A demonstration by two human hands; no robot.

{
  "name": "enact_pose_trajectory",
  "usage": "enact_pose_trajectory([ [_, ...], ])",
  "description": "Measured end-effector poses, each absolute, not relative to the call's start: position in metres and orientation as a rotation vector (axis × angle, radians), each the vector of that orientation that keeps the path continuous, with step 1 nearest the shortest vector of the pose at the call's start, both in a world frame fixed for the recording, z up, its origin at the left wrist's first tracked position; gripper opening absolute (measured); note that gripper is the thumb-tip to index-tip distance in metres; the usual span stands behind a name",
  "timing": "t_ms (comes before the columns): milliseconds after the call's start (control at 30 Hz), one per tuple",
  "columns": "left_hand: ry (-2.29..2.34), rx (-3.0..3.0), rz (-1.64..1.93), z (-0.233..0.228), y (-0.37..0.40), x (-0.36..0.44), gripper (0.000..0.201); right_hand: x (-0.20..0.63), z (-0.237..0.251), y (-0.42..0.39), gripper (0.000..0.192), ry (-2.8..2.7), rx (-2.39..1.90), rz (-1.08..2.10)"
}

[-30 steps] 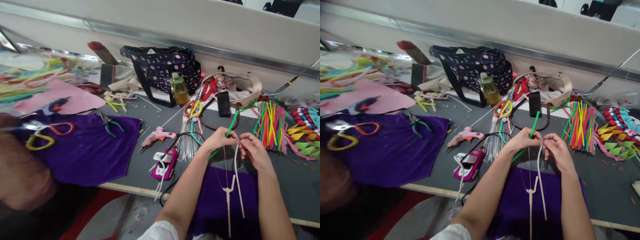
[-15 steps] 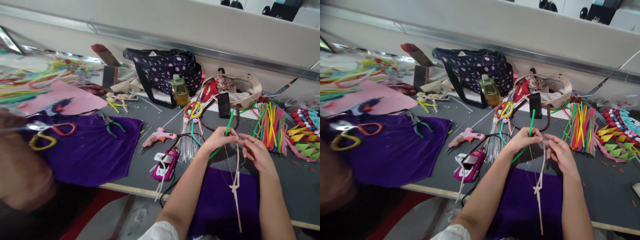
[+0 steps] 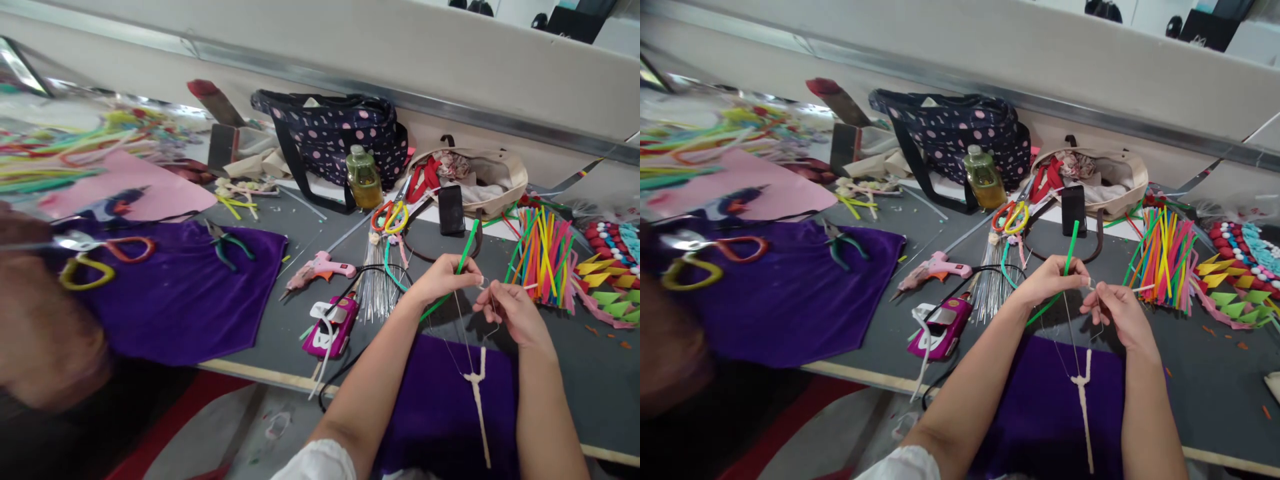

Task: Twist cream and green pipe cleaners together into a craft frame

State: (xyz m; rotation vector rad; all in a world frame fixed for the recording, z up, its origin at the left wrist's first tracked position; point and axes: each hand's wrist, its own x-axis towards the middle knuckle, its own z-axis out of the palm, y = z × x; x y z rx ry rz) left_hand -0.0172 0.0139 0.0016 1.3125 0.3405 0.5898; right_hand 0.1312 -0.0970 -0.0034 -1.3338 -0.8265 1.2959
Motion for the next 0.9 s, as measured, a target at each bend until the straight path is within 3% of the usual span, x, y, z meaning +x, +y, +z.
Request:
enact_pose_trajectory([
  [300, 0.289, 1.239, 0.521, 0.007, 0.012, -0.018, 0.031, 0.122, -0.006, -0.087, 0.027, -0.555, -1.167, 1.180],
  [533, 0.301, 1.393, 0.427, 0.006, 0.010, -0.017, 0.024, 0.118, -0.006, -0.090, 0.023, -0.682, -1.332, 0.721],
  [767, 0.372, 1.361, 0.437, 0.004, 0.010, -0.013, 0.010, 0.111, -0.002, -0.100, 0.015, -1.184, -1.509, 0.055],
  [900, 0.433, 1.318, 0.498, 0.003, 0.012, -0.014, 0.006, 0.115, -0.005, -0.104, 0.010, -1.494, -1.416, -0.150],
])
